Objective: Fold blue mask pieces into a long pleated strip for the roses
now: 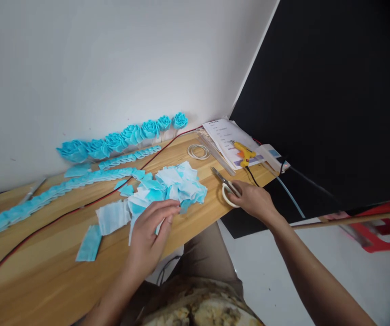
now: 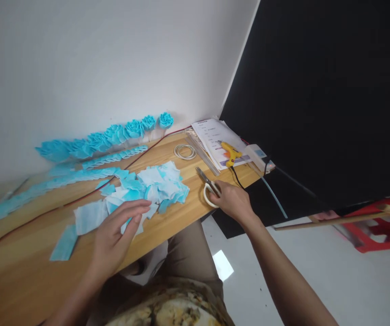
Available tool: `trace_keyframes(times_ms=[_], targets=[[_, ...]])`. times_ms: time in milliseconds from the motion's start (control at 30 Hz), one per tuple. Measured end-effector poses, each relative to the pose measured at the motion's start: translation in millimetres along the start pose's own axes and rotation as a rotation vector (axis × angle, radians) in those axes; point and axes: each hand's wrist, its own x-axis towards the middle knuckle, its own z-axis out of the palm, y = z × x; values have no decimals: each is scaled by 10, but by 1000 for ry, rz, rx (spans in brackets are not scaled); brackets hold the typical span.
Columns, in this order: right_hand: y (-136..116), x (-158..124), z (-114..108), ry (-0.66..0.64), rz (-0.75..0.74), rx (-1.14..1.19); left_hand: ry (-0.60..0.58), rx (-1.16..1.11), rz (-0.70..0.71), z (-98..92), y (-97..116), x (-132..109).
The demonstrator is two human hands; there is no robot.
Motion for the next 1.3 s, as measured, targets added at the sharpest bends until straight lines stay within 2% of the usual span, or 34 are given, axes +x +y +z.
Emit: trace_keyframes(times_ms=[100,167,267,333,367,433,500,633,833,1100,1300], targets=[[22,12,28,10,-42,-46,38,12,-24,-62,-17,9],[0,118,-17,2,-84,-93,37,12,-17,-76,-6,25],[-129,409,-177,99,-109,-155,25,25,5,-66,16,35],[-300,660,-285,211,-143,-176,24,36,6,-49,21,23],[-406,792,-321,219,-197,-191,23,41,7,-40,19,13],[-629,1051,-347,164,-285,-220,14,48,13,-27,8,-14],[-824,1279,-318,126,-312,-235,10,59,15,-27,-10,-45],[-1023,1574,-211,89,-319,-256,31,80,-8,-68,-59,-106],[-1051,1691,-147,95,-323,-270,39,93,-45,-180,-144,-214],[-980,1711,-99,81,-438,-279,101,94,-160,-414,-285,-513],[-1128,1884,-170,123,-495,-256,142,128,-156,-450,-268,-621]])
